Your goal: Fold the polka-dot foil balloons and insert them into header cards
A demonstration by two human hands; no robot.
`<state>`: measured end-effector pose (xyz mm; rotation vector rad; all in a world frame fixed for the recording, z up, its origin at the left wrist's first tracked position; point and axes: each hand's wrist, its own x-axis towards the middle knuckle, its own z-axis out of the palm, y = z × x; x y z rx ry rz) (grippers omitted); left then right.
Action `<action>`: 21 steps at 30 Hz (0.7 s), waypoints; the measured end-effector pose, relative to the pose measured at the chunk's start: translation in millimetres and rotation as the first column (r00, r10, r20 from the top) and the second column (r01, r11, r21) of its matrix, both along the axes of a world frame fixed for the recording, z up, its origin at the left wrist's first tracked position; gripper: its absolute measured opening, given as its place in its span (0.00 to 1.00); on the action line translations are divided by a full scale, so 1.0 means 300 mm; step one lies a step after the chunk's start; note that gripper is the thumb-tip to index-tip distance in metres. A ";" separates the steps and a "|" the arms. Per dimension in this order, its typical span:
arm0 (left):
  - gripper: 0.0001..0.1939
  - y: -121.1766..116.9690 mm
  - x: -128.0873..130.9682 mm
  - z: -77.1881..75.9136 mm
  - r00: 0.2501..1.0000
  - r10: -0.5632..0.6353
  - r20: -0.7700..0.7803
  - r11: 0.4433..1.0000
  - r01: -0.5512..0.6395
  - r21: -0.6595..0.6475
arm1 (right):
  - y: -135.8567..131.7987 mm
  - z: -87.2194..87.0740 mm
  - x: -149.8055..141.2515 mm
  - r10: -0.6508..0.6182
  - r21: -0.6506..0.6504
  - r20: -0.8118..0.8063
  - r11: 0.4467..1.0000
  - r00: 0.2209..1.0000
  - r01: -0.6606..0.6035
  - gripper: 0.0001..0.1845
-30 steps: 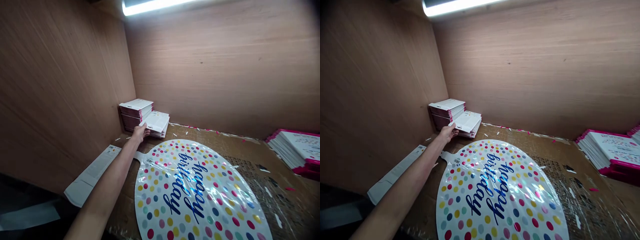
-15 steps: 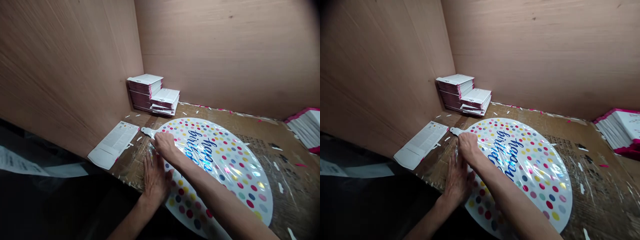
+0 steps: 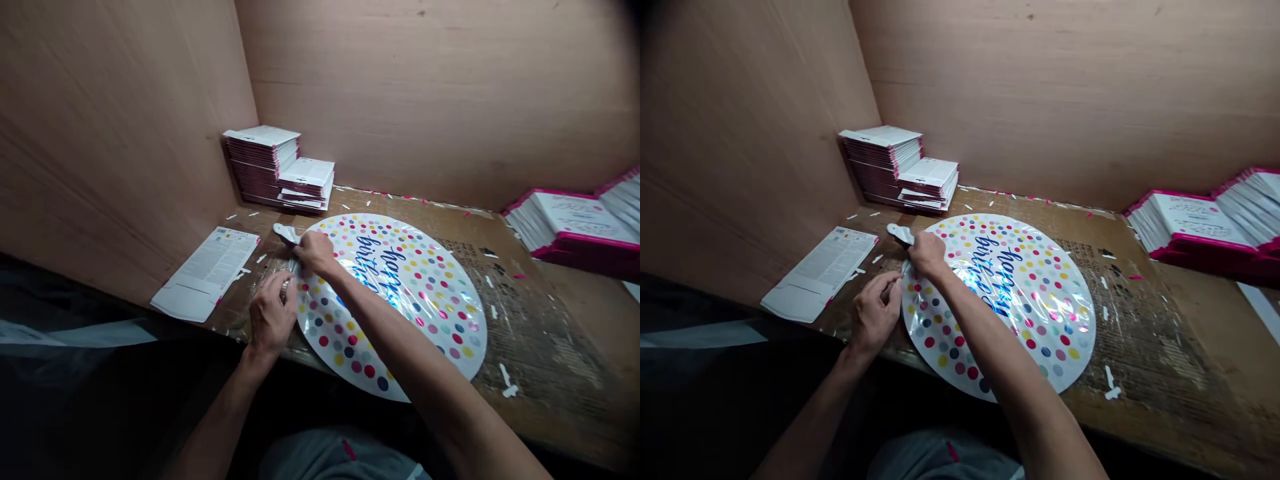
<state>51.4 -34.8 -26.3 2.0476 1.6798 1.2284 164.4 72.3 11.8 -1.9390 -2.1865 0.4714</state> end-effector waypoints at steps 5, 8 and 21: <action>0.18 0.216 0.031 0.073 0.963 -0.075 -0.258 0.960 0.000 -0.279 | -0.012 -0.085 0.098 -0.087 -0.099 -0.417 0.994 0.905 0.050 0.15; 0.18 0.286 0.061 0.082 0.881 -0.152 -0.448 0.923 -0.035 -0.383 | -0.021 -0.109 0.102 -0.178 -0.141 -0.597 0.983 0.782 0.116 0.13; 0.16 0.051 0.121 0.178 0.541 -0.591 -0.599 0.807 0.396 -0.439 | -0.360 -0.133 0.611 -0.547 -0.419 -0.817 0.780 0.182 0.466 0.11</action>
